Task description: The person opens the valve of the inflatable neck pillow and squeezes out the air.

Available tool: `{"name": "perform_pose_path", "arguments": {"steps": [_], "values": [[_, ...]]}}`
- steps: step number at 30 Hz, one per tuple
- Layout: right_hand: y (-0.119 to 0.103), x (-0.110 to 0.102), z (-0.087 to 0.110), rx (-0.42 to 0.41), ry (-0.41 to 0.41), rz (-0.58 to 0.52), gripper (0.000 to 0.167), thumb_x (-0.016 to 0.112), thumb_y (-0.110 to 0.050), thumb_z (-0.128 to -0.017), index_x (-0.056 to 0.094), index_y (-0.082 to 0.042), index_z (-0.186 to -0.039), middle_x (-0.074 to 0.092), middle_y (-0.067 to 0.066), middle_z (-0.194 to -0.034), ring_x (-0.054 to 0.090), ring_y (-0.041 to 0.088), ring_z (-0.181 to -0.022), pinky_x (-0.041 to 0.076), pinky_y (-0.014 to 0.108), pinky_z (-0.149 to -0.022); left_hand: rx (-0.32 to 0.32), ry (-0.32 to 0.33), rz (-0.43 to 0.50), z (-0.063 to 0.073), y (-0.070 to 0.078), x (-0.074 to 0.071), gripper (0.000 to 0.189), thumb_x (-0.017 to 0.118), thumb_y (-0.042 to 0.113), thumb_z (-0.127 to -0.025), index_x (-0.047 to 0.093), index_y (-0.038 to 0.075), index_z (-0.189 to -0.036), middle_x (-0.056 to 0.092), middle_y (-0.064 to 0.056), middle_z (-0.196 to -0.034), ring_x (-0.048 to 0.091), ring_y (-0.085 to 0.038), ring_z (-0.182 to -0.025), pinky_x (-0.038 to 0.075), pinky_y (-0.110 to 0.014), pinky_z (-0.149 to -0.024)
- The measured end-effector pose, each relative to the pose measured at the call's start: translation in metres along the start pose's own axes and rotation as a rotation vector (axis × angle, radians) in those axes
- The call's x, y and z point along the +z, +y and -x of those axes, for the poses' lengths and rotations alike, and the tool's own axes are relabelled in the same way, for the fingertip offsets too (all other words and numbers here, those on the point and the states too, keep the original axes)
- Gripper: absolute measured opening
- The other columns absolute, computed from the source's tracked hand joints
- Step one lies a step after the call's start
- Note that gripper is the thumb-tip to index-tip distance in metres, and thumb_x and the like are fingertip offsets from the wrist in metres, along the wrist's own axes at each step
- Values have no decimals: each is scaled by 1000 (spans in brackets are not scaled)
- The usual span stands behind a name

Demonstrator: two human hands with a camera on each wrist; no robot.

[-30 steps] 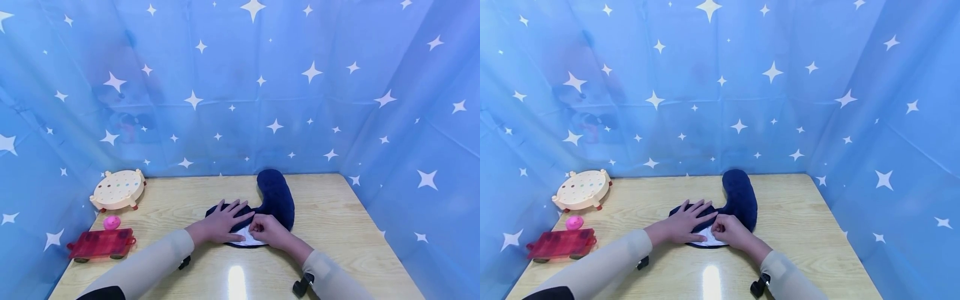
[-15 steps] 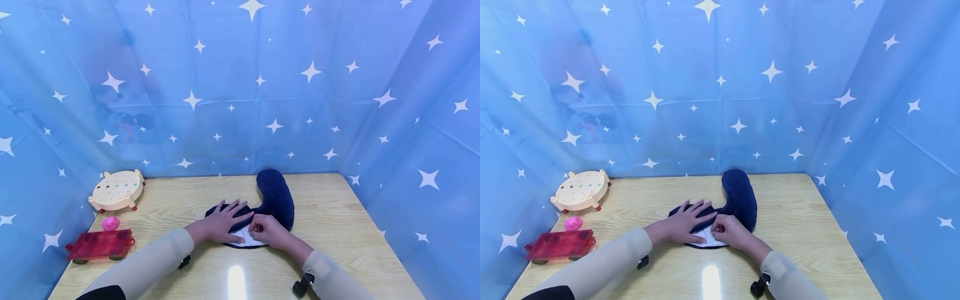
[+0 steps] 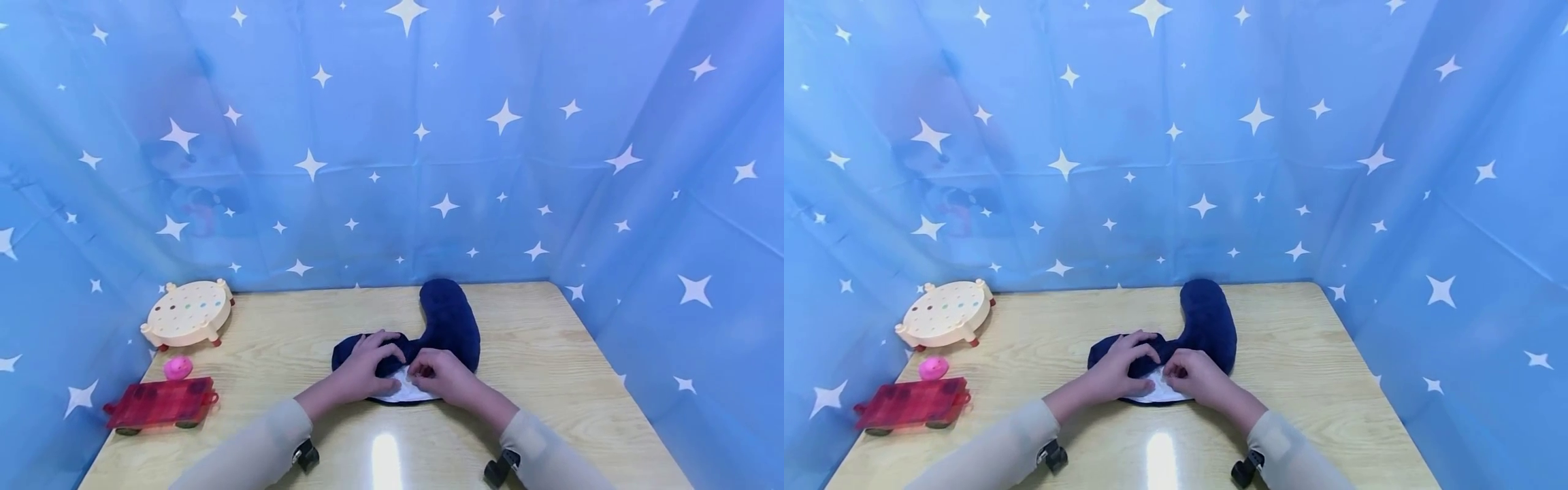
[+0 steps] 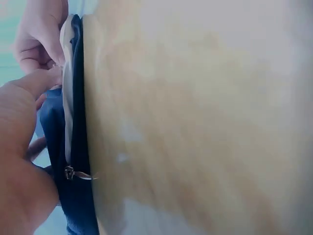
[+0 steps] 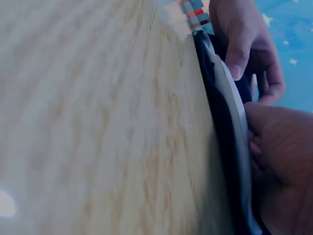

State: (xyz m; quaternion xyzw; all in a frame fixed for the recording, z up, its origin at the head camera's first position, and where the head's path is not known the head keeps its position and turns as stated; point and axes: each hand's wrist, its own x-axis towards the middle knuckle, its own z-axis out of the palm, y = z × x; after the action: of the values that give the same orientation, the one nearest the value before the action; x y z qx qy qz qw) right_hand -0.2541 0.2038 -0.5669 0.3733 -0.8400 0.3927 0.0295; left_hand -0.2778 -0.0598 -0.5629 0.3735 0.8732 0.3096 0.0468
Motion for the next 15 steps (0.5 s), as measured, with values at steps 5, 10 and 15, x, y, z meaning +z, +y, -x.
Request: {"name": "perform_pose_path", "arguments": {"steps": [5, 10, 15], "values": [[1, -3, 4, -26, 39, 13, 10, 80, 0, -96, 77, -8, -99, 71, -3, -94, 66, 3, -83, 58, 24, -71, -21, 49, 24, 0, 7, 5, 19, 90, 34, -95, 81, 33, -112, 47, -5, -170, 27, -49, -163, 12, -80, -126], [-5, -5, 6, 88, 5, -8, 10, 79, 1, -97, 78, -8, -99, 73, -3, -95, 68, 5, -85, 60, 26, -75, -105, 94, 2, -3, 12, 17, 13, 92, 44, -92, 82, 39, -97, 50, -3, -167, 29, -46, -163, 12, -80, -126], [-13, -6, 7, 170, -4, -22, 11, 80, 2, -98, 79, -9, -101, 74, -1, -98, 71, 8, -88, 61, 28, -79, -143, 160, -9, -6, 15, 25, 16, 94, 42, -90, 79, 43, -84, 54, 0, -162, 33, -43, -161, 13, -78, -127]]}}
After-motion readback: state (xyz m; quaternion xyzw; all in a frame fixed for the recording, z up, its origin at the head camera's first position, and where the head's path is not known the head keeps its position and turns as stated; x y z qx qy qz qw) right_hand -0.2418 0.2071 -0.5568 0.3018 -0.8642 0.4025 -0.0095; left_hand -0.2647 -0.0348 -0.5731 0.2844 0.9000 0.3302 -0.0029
